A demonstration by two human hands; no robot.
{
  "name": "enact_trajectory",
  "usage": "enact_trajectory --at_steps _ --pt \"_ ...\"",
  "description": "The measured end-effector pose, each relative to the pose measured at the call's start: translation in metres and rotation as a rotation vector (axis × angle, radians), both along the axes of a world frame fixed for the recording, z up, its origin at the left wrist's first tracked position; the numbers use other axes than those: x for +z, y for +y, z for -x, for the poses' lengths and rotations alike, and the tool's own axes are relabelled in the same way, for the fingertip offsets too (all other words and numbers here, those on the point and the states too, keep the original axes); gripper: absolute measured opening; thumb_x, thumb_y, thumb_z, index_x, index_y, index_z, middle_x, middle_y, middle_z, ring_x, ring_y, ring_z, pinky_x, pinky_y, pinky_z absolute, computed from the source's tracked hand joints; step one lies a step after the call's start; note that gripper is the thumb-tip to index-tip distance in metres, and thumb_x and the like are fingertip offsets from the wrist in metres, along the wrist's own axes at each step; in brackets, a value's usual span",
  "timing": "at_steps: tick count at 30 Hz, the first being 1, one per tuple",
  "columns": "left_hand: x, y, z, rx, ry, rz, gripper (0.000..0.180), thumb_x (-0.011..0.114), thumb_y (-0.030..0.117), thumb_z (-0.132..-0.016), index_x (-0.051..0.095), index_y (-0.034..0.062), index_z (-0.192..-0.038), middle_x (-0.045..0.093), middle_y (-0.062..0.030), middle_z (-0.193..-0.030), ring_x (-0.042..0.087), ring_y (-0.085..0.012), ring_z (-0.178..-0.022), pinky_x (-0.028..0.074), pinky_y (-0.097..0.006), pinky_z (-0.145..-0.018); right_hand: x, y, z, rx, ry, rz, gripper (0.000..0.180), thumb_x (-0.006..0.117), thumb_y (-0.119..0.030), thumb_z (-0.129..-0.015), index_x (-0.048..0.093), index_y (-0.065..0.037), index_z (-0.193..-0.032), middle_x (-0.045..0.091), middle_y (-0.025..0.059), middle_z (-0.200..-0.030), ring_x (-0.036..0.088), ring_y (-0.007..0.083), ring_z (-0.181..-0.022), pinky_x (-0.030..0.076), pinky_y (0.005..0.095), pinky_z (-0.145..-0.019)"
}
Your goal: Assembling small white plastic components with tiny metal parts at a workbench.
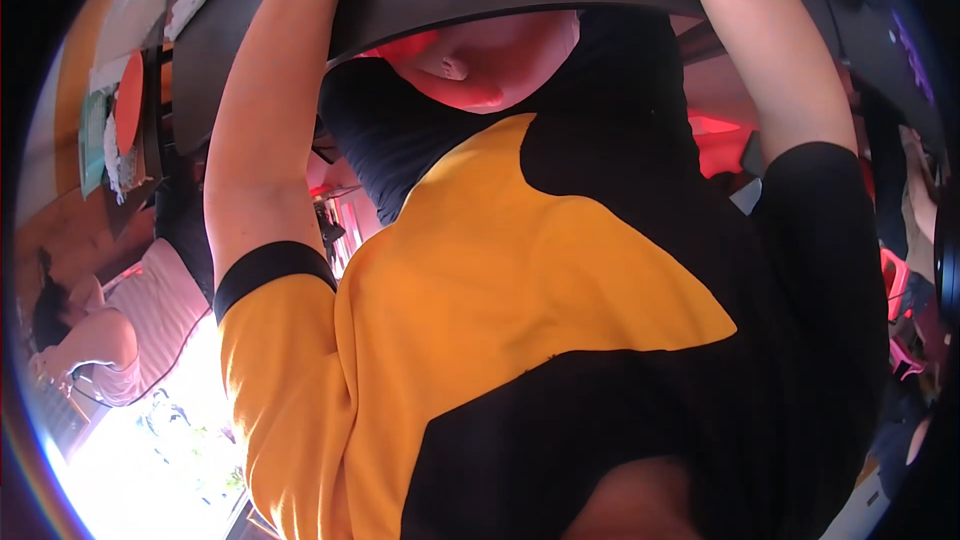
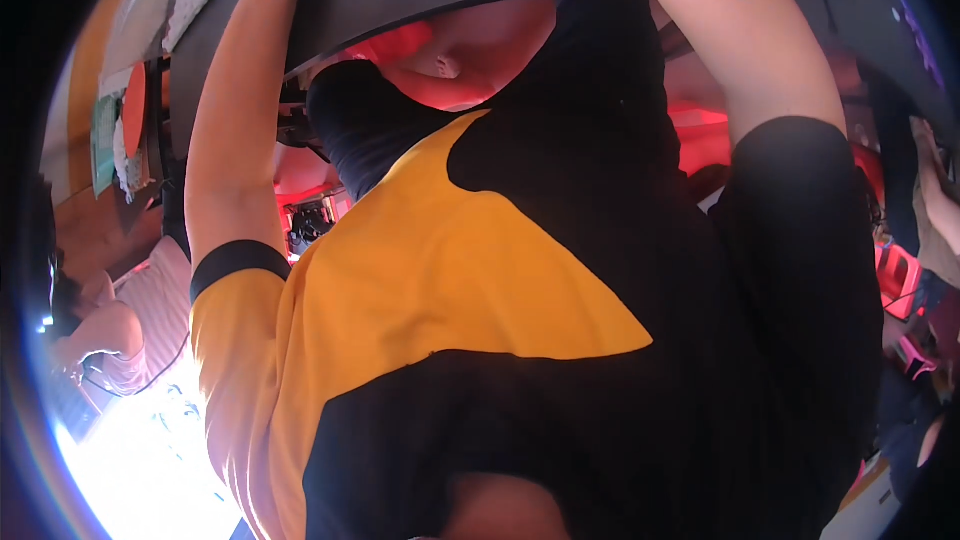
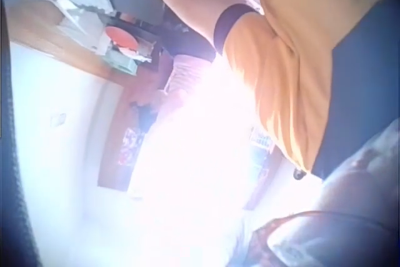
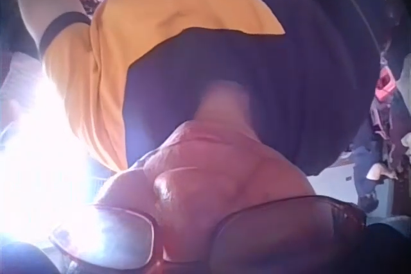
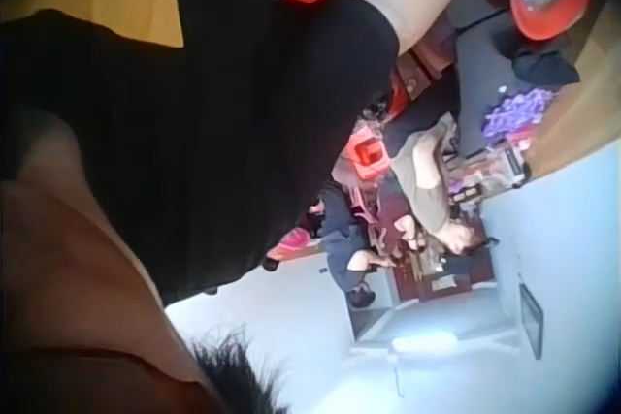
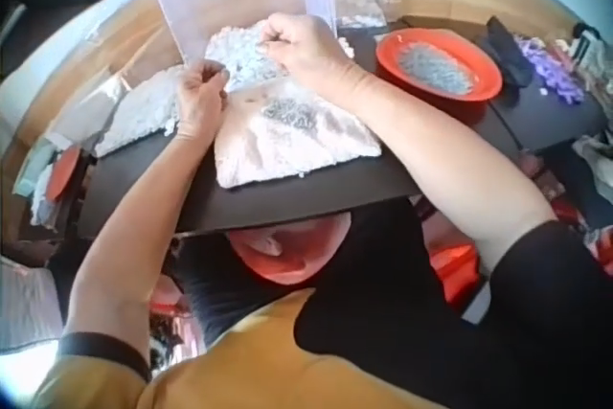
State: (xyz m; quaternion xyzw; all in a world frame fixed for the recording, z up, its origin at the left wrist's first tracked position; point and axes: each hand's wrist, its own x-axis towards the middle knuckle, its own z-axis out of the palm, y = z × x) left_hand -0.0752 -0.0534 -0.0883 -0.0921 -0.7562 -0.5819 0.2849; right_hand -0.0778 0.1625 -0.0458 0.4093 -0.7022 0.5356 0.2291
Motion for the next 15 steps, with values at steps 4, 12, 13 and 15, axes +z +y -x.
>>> enact_trajectory --at_steps 4,12,13,15 --pt "-0.002 0.003 -0.005 0.102 0.017 0.136 0.004 0.063 0.008 -0.086 0.064 0.005 -0.087 0.057 0.0006 -0.07 0.048 -0.0079 -0.055 0.039 -0.025 -0.05 -0.003 -0.001 0.0 -0.054 -0.007 -0.008 0.01 0.065 -0.01 -0.083 0.064 -0.001 -0.086 0.063 0.0087 -0.066 0.061 0.0155 -0.059 0.048 0.0308 -0.056" --pt "-0.001 0.005 -0.012 0.164 0.045 0.209 0.004 0.063 0.007 -0.084 0.064 0.003 -0.085 0.058 -0.0005 -0.072 0.049 -0.0096 -0.064 0.042 -0.027 -0.057 -0.009 -0.002 0.009 -0.156 0.238 0.031 0.012 0.066 -0.014 -0.08 0.063 -0.002 -0.082 0.065 0.0156 -0.078 0.065 0.0315 -0.076 0.05 0.0374 -0.069" --pt "-0.001 0.004 -0.013 0.196 0.09 0.282 0.005 0.063 0.007 -0.083 0.064 0.0019 -0.085 0.06 -0.0033 -0.073 0.052 -0.0124 -0.066 0.044 -0.029 -0.06 -0.009 0.0 0.008 -0.151 0.214 0.018 0.012 0.065 -0.013 -0.08 0.062 -0.002 -0.082 0.065 0.0154 -0.078 0.065 0.0316 -0.076 0.049 0.0375 -0.069" --pt "0.003 0.005 -0.016 0.233 0.162 0.316 0.006 0.063 0.006 -0.083 0.064 0.0013 -0.085 0.06 -0.005 -0.073 0.054 -0.0138 -0.067 0.045 -0.03 -0.062 -0.004 -0.001 0.003 -0.143 0.218 -0.009 0.012 0.064 -0.013 -0.081 0.061 -0.002 -0.084 0.064 0.0152 -0.079 0.064 0.0318 -0.077 0.049 0.038 -0.068"
